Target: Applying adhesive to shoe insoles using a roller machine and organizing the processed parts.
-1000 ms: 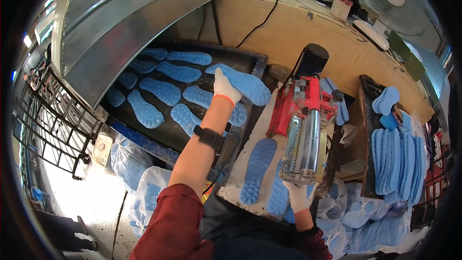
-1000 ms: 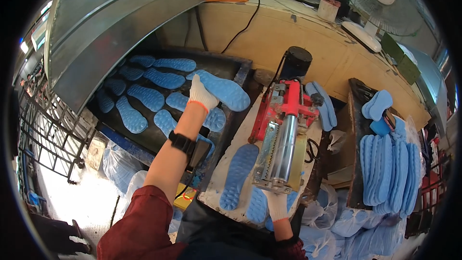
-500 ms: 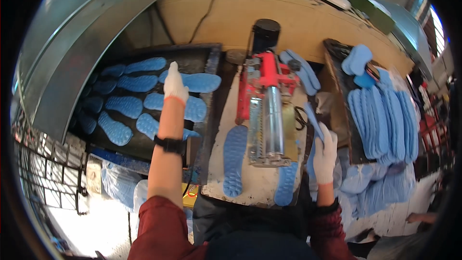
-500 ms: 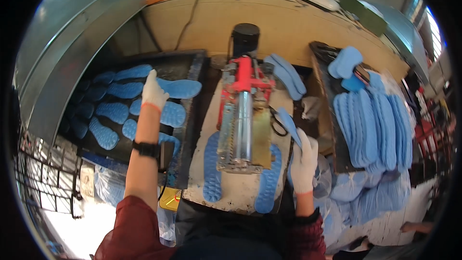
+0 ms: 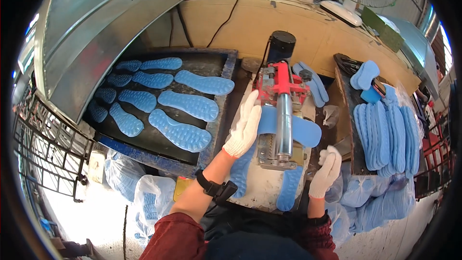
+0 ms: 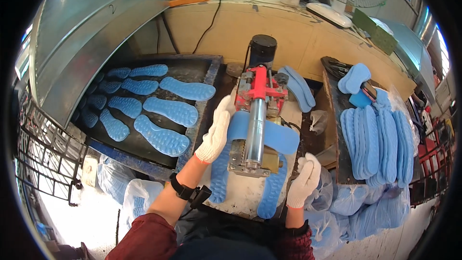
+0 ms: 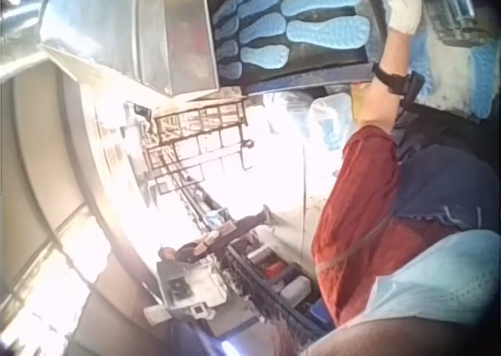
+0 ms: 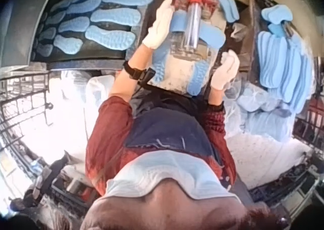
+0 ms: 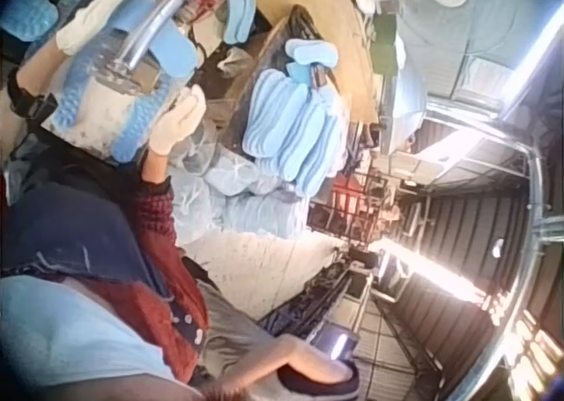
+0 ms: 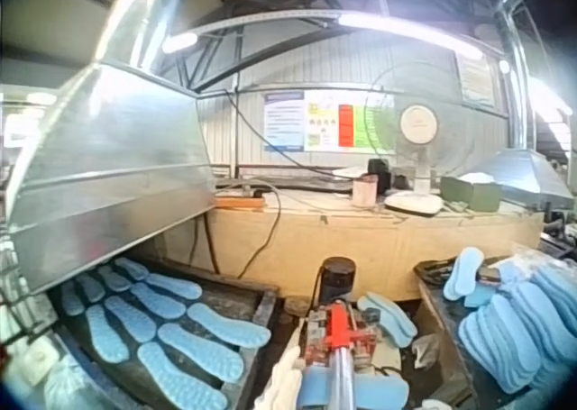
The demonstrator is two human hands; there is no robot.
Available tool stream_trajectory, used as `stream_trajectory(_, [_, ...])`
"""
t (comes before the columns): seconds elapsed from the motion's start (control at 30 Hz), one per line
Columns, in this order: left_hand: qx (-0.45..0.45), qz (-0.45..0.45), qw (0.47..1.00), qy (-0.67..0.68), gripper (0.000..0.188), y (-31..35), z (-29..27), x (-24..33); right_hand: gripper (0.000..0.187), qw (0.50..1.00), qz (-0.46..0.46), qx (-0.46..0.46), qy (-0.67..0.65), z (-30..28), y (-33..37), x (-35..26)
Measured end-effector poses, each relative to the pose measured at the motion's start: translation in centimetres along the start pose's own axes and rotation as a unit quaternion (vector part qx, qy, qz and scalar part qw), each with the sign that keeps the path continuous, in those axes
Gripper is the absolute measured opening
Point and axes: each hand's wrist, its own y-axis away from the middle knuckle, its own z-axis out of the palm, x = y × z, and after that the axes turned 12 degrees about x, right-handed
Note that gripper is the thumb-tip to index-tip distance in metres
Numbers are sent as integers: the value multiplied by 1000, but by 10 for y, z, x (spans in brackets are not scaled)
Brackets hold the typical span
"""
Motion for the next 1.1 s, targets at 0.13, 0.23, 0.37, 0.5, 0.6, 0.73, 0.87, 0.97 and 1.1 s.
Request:
stream_trajectory(0.13, [-42, -211, 974, 67, 61, 27, -18, -11, 28, 936, -214, -137, 244, -5, 14, 84])
stream_trajectory(0.23, [-59, -298, 942, 144, 70, 57, -33, -3, 37, 884, -271, -231, 302, 2, 36, 102])
stream_trajectory(0.37, [-70, -446, 859, 242, 62, 81, -67, 29, 40, 833, -304, -227, 403, 3, 46, 126])
stream_trajectory(0.5, [44, -493, 814, 303, 55, 67, -80, 83, 39, 810, -343, -227, 417, 3, 49, 128])
stream_trajectory(0.6, [29, -329, 873, 358, 42, 14, -89, 80, 38, 786, -376, -222, 438, 2, 48, 127])
stream_trajectory(0.73, [-3, -296, 803, 517, 55, -108, -96, -5, 36, 754, -415, -199, 468, -7, 47, 133])
stream_trajectory(0.87, [242, -361, 766, 474, 60, -204, -96, -49, 35, 721, -444, -193, 496, -1, 58, 145])
stream_trajectory(0.97, [266, -344, 712, 551, 61, -240, -78, -84, 36, 724, -430, -189, 505, -27, 51, 193])
stream_trajectory(1.1, [313, -382, 767, 411, 67, -264, -100, -128, 29, 325, -673, -170, 643, -40, 54, 238])
